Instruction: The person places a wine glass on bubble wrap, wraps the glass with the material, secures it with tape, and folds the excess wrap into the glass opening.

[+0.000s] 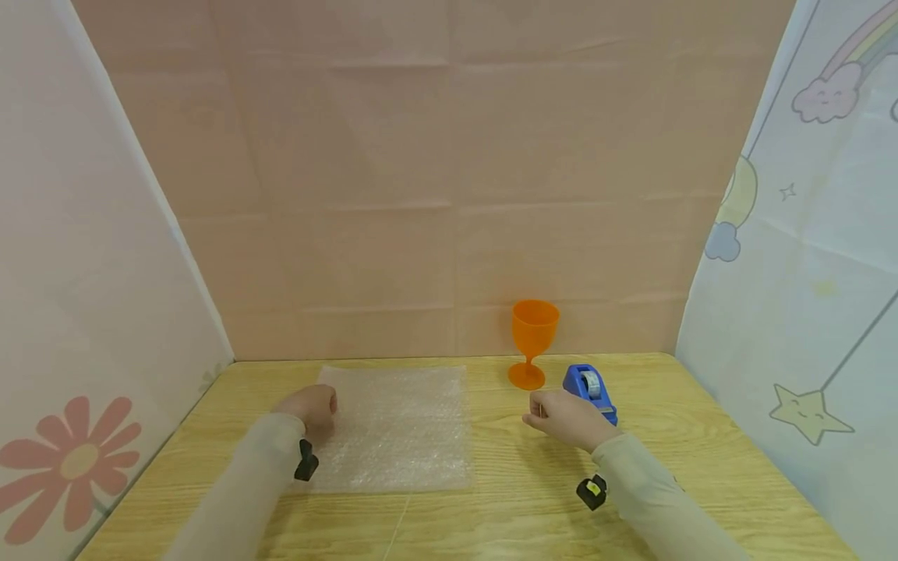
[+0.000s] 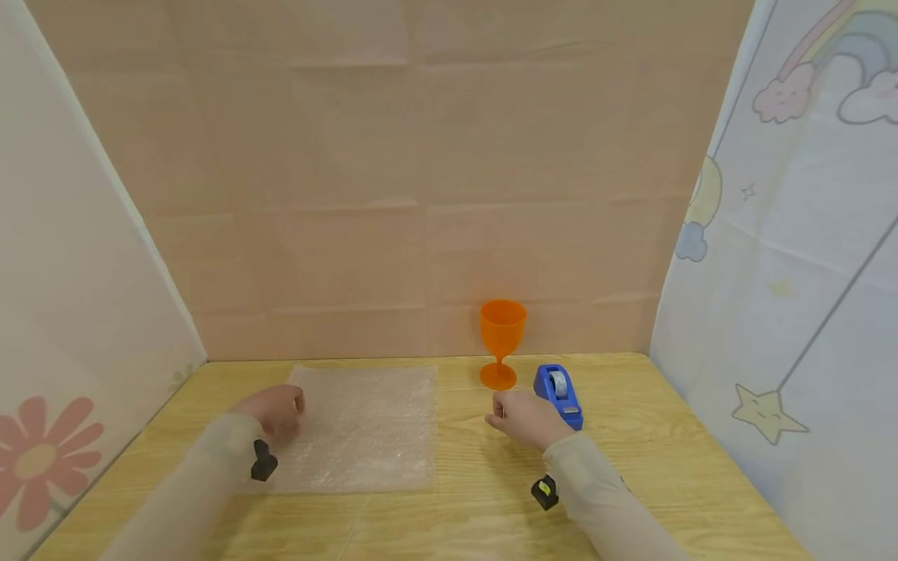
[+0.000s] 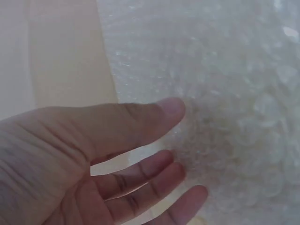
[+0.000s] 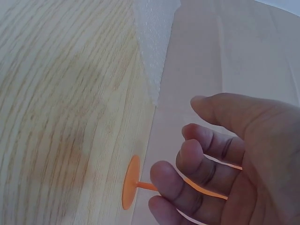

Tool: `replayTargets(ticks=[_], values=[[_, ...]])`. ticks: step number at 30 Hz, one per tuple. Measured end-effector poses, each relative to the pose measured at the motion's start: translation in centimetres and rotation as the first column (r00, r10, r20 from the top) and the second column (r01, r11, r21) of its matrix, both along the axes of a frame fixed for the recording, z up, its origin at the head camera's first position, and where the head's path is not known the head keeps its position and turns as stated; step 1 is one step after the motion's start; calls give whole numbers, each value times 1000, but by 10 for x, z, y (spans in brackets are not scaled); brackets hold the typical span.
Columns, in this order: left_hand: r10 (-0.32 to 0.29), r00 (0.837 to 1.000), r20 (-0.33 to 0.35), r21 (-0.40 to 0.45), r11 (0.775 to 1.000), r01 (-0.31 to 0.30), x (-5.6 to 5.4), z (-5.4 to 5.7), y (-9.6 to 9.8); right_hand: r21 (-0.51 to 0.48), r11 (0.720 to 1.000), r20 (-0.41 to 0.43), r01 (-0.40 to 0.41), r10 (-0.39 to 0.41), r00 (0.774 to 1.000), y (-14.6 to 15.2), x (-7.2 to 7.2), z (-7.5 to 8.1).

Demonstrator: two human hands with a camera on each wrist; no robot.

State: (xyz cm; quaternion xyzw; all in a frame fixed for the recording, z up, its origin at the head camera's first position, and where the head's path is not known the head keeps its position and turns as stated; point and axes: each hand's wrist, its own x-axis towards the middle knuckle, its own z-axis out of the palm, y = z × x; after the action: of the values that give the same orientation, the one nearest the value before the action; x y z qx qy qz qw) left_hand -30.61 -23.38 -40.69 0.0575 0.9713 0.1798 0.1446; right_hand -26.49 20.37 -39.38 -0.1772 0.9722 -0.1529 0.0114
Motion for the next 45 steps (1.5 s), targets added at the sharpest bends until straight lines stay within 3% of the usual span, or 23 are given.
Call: replayTargets(ticks=[10,17,21,25,30,35,39,45], values=[[-9,1000,-9,-11,1000,9,1,-7,-1,-16,1000,20,10,-10,1000,1,-1,0],[18,1000,18,23,1000,-18,2,-11,-6,-34,999,35,9,-8,999,0,-9,-2],[32,999,36,45,998,-33,4,-11,-6,-126,990,92,62,-51,994,1,-23,0],[48,998,48,55,997,-50,4,-11,-6,-259,952,180,162,-118,977,2,-42,-1],[43,998,42,48,998,-45,2,-10,-6,-345,873,260,345,-265,929,2,-69,-12],[17,998,54,71,997,-21,-1,-8,-6,-462,726,321,509,-399,859,0,-91,-28],[20,997,80,99,995,-27,-1,-9,-8,-551,606,338,574,-467,817,-3,-103,-44],[44,994,104,110,992,-56,1,-10,-6,-667,420,406,616,-488,772,-7,-113,-60]])
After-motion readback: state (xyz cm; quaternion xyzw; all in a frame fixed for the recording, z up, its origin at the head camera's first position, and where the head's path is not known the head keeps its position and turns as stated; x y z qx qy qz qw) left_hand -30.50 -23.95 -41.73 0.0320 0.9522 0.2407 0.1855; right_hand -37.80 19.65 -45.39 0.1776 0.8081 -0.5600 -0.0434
